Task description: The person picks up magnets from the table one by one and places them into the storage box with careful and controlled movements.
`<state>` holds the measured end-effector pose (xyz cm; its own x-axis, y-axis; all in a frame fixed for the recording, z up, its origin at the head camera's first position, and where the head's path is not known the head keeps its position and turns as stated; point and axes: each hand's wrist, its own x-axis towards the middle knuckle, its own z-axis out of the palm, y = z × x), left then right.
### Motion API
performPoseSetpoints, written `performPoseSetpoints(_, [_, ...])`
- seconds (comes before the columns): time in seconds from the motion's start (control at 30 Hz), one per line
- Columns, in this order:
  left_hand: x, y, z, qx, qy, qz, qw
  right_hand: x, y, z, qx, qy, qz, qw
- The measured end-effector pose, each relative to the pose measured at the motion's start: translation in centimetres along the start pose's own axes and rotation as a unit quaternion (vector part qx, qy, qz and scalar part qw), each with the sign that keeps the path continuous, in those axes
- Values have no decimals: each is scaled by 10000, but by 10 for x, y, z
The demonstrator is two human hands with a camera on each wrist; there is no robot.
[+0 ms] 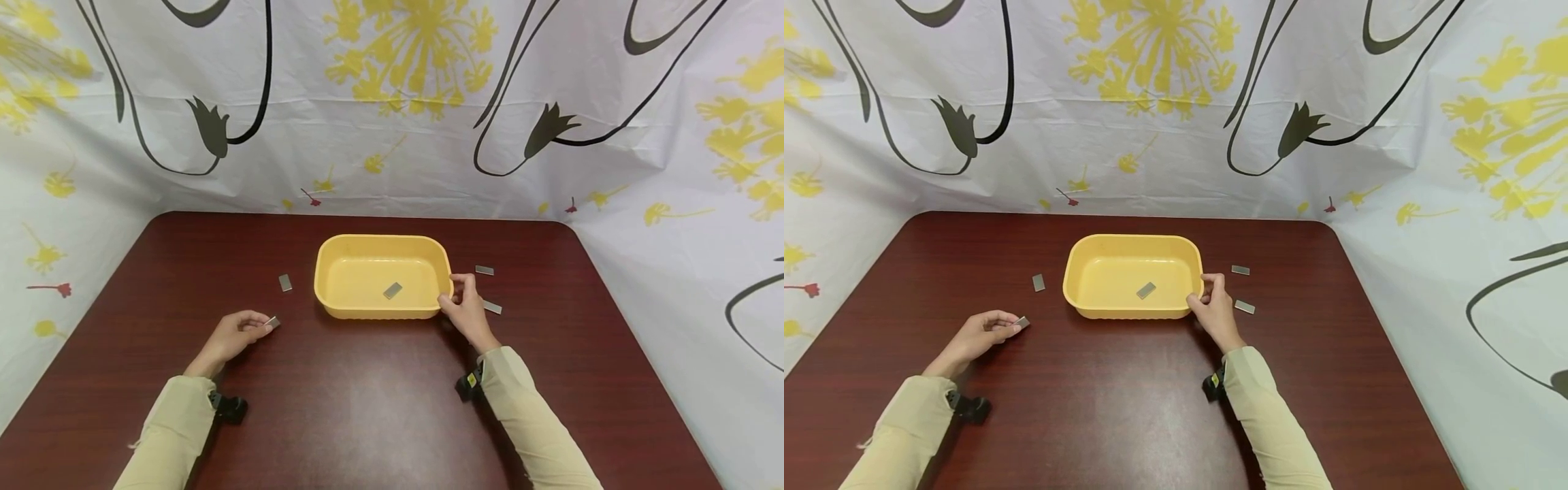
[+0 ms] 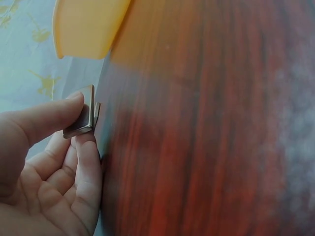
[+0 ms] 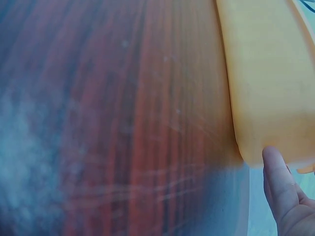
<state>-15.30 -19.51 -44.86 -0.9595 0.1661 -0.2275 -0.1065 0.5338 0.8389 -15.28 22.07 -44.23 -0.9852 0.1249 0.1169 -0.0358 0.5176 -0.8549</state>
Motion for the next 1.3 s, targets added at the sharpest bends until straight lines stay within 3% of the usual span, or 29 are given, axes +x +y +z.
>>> performPoseSetpoints(0.63, [-5, 4, -8, -232, 202, 76, 9995, 2, -2, 3, 223, -174, 133, 9995])
performPoseSetpoints(1.3, [3, 23, 3, -318, -21, 523, 9981, 1, -1, 0, 165, -96, 277, 9994])
